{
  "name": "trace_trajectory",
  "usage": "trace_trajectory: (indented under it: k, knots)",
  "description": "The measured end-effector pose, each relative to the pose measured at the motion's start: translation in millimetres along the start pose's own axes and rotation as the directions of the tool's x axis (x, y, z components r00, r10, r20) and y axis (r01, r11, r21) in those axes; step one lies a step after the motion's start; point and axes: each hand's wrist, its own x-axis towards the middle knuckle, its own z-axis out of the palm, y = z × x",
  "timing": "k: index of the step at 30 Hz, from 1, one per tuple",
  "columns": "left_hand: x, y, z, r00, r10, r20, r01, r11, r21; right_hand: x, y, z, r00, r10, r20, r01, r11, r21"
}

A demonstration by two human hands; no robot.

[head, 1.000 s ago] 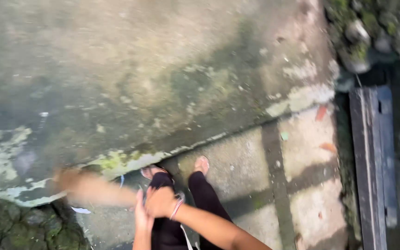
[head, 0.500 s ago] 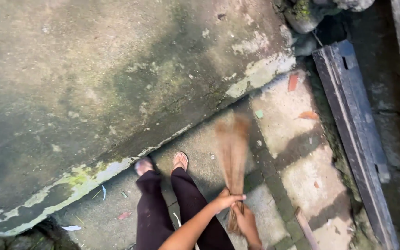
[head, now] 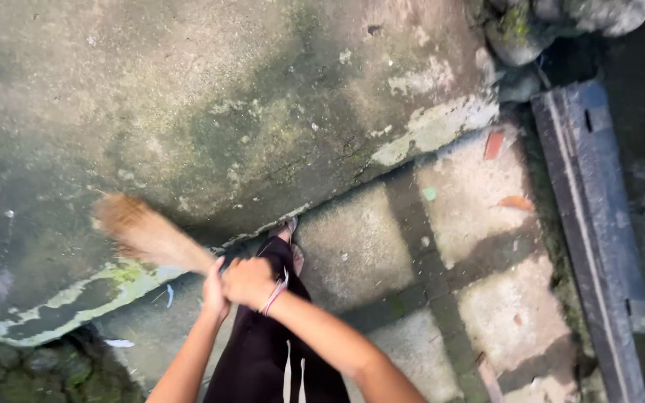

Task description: Sweeping an outdoor stone-tiled floor using a stick broom.

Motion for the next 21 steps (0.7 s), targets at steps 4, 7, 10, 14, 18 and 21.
trace_trajectory:
  k: [4,7,10,14,18,21]
  knots:
    - [66,-40,69,0.99,0.079,0.115,-0.118,0.916,0.384,-7,85,-11,0.982,0.184,-0.042,-0.177,0.975,0.133]
    - [112,-121,146,0.708,-0.01,0.706,-0.698,0.14,0.702,-83,158,0,0.837,0.499,-0.225,-0.383,0.827,0.411]
    - [96,-190,228,0.245,-0.432,0.868,-0.758,0.473,0.449,-169,212,58,0.582,0.761,-0.287,-0.425,0.586,0.69]
    - [10,-148,336,0.543,-0.685,0.485,-0.591,0.098,0.8,-187,235,67,0.369,0.905,-0.214,-0.176,0.294,0.939]
    - [20,-92,322,0.518,-0.509,0.688,-0.64,0.303,0.706,-145,194,15,0.299,0.952,-0.07,-0.203,0.135,0.97]
    - [53,-24,238,0.48,-0.087,0.873,-0.764,0.448,0.465,-90,140,-54,0.594,0.737,-0.321,-0.255,0.551,0.795]
